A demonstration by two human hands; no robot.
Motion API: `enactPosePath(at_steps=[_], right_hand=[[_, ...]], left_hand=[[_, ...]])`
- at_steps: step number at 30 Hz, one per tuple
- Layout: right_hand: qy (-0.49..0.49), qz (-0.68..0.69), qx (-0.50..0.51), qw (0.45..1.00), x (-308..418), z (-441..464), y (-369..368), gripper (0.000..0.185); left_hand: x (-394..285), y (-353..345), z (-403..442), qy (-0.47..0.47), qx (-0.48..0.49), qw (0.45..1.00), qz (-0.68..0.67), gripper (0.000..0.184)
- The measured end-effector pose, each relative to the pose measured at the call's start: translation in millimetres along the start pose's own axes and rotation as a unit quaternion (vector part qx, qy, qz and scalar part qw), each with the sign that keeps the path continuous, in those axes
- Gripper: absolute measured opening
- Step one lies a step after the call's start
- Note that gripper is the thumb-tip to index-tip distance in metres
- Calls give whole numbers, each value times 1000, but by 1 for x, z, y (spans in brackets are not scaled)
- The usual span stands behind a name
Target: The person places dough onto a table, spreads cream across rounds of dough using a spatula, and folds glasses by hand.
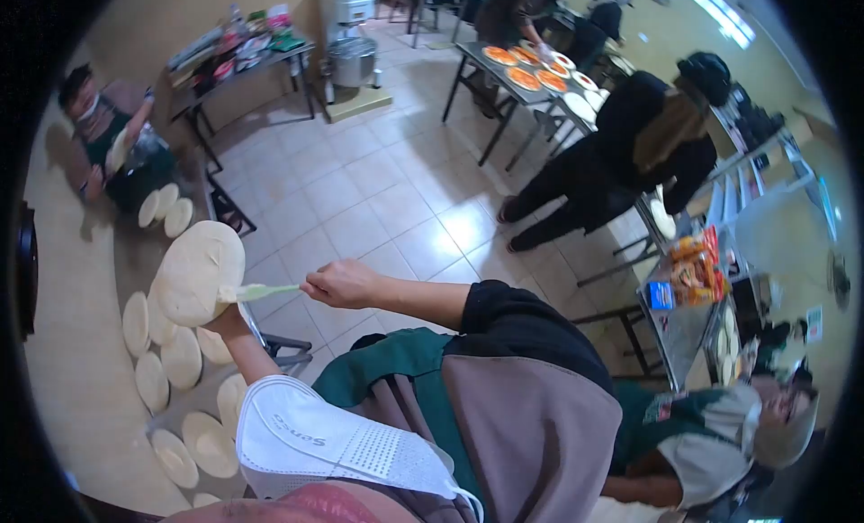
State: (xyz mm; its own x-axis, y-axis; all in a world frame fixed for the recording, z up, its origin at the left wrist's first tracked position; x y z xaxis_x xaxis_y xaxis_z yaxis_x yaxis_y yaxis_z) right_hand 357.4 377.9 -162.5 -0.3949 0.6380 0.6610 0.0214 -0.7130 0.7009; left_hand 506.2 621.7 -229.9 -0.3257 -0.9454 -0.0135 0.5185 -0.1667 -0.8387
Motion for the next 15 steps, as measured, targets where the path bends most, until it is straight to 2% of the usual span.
enactPosePath(at_steps=[5, 8, 11, 15], right_hand=[[-40, 4, -22, 999, -1, -18, 32, 34], [-79, -10, -124, 989, -14, -17, 48, 34], [-121, -28, -121, 985, -23, -26, 42, 35], [-111, 9, -109, 988, -14, -45, 37, 35]], left_hand=[[31, 21, 15, 31, -98, 995, 20, 64], [49, 27, 17, 28, -137, 990, 35, 65], [62, 8, 28, 24, -158, 983, 87, 66], [81, 0, 41, -1, -200, 960, 193, 67]])
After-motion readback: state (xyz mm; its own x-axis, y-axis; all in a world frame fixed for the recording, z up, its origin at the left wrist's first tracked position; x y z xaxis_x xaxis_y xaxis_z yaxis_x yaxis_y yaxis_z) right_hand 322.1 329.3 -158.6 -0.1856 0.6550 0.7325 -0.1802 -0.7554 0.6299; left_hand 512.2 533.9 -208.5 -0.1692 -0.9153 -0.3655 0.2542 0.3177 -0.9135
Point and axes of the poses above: each hand's wrist, its own z-axis towards the middle knuckle, its own y-axis out of the back of the hand, x = y × z, the point moved 1 cm from there along z, towards the middle knuckle, and after that the axes turned 10 degrees about z, right-handed, at the moved point
